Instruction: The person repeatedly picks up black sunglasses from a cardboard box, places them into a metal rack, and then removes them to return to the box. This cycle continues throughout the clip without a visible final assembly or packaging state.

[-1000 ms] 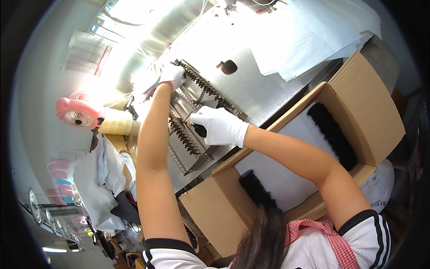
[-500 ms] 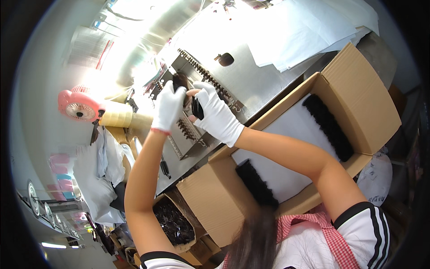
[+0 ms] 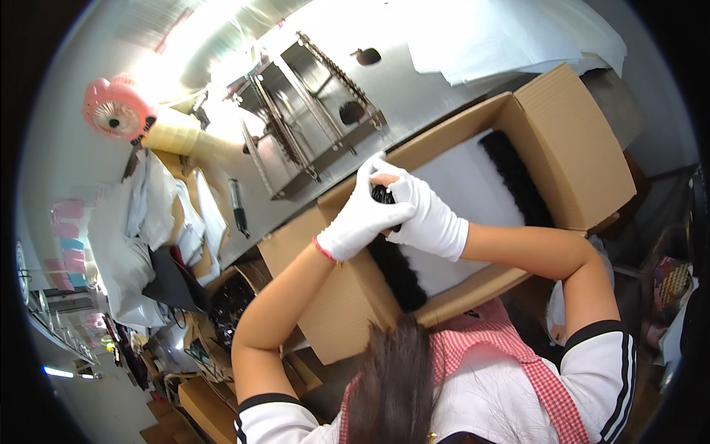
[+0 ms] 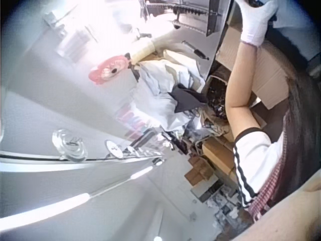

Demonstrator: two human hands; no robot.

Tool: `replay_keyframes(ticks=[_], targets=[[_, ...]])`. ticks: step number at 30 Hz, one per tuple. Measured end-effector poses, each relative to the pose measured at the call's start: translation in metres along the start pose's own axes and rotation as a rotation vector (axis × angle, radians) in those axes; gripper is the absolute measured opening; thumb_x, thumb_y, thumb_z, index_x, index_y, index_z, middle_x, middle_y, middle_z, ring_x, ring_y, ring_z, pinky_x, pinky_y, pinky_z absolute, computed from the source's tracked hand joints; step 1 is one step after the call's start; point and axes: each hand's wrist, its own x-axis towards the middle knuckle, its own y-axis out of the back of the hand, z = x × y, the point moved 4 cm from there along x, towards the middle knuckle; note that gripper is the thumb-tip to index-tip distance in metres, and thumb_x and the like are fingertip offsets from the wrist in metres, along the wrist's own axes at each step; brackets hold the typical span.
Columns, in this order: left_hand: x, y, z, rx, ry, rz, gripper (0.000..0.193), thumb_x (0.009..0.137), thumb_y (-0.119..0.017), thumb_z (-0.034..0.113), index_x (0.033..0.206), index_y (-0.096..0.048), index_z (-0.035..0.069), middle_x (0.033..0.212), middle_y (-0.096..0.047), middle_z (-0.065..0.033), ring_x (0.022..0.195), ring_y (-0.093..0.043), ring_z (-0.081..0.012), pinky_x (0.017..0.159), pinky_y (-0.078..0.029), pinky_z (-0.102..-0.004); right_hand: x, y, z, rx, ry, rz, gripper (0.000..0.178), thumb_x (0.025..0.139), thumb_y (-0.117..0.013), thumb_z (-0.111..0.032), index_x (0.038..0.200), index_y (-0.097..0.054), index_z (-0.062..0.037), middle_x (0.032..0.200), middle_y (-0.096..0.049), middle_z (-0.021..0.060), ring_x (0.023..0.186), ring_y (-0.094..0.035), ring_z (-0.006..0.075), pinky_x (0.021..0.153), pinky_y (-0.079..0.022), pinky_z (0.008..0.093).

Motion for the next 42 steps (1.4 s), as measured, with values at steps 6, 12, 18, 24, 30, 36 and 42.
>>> replay_keyframes(ticks=[6,12,18,24,30,36,42], targets=[[0.034,0.012,-0.033,0.561,-0.103,-0.207,0.06,0.079,-0.072,0.02,0.136,-0.054,0.007,0.108,-0.064,-0.0137,0.098,-0.061,-0.016,0.083,-0.052,-0.0301,-0.054,0.035,0.049,-0.175,-0.178,-0.155,0.102,0.075,-0.082,-0.035,0.152,-0.026,0.0013,0.142,-0.044,0.0267,0.131,-0.044,0.0436,0.11,-0.038,0.0441],[0.075,0.035,-0.107,0.989,0.183,-0.467,0.036,0.074,-0.072,0.02,0.107,-0.066,0.006,0.09,-0.07,-0.0118,0.081,-0.066,-0.025,0.076,-0.052,-0.0361,-0.081,0.057,0.084,-0.165,-0.442,-0.713,0.063,0.088,-0.069,-0.025,0.142,-0.046,-0.0022,0.137,-0.053,0.0239,0.127,-0.052,0.0387,0.106,-0.044,0.0423],[0.088,0.041,-0.152,1.084,0.268,-0.489,0.035,0.082,-0.063,0.034,0.095,-0.074,0.004,0.091,-0.071,-0.0189,0.085,-0.067,-0.0332,0.081,-0.051,-0.042,-0.02,0.054,0.049,-0.235,0.133,-0.43,0.041,0.082,-0.071,-0.014,0.119,-0.06,-0.004,0.118,-0.063,0.013,0.105,-0.062,0.0324,0.095,-0.049,0.0418],[0.085,0.041,-0.14,0.933,0.192,-0.388,0.038,0.09,-0.052,0.032,0.099,-0.072,0.002,0.1,-0.07,-0.0191,0.096,-0.064,-0.0337,0.09,-0.047,-0.0413,0.099,-0.001,0.028,-0.446,0.51,-0.062,0.035,0.076,-0.076,-0.016,0.107,-0.066,-0.0047,0.116,-0.063,0.0109,0.093,-0.065,0.0295,0.082,-0.052,0.0409],[0.032,0.041,-0.07,0.554,0.168,-0.206,0.044,0.097,-0.054,0.031,0.128,-0.062,0.001,0.121,-0.067,-0.0156,0.115,-0.061,-0.0247,0.102,-0.045,-0.0322,0.159,-0.053,0.056,-0.697,0.456,-0.558,0.036,0.078,-0.076,-0.042,0.088,-0.067,-0.008,0.094,-0.064,0.0096,0.081,-0.068,0.0301,0.069,-0.056,0.0414],[-0.035,0.082,-0.036,0.498,-0.033,0.384,0.028,0.088,-0.066,0.016,0.109,-0.062,-0.002,0.107,-0.067,-0.0139,0.104,-0.064,-0.0279,0.096,-0.049,-0.0359,0.183,-0.022,0.034,-0.732,0.561,-0.359,0.039,0.08,-0.072,-0.046,0.08,-0.06,-0.0087,0.083,-0.061,0.0052,0.079,-0.068,0.0255,0.066,-0.053,0.0388],[-0.037,0.143,0.012,0.608,-0.382,0.958,0.104,0.073,-0.082,0.023,0.148,-0.016,-0.006,0.144,-0.04,-0.0335,0.135,-0.041,-0.0444,0.113,-0.035,-0.0455,0.19,0.027,-0.04,0.306,-0.139,-0.359,0.031,0.088,-0.076,-0.028,0.107,-0.069,-0.0042,0.09,-0.069,0.0033,0.078,-0.063,0.0129,0.073,-0.052,0.0294]])
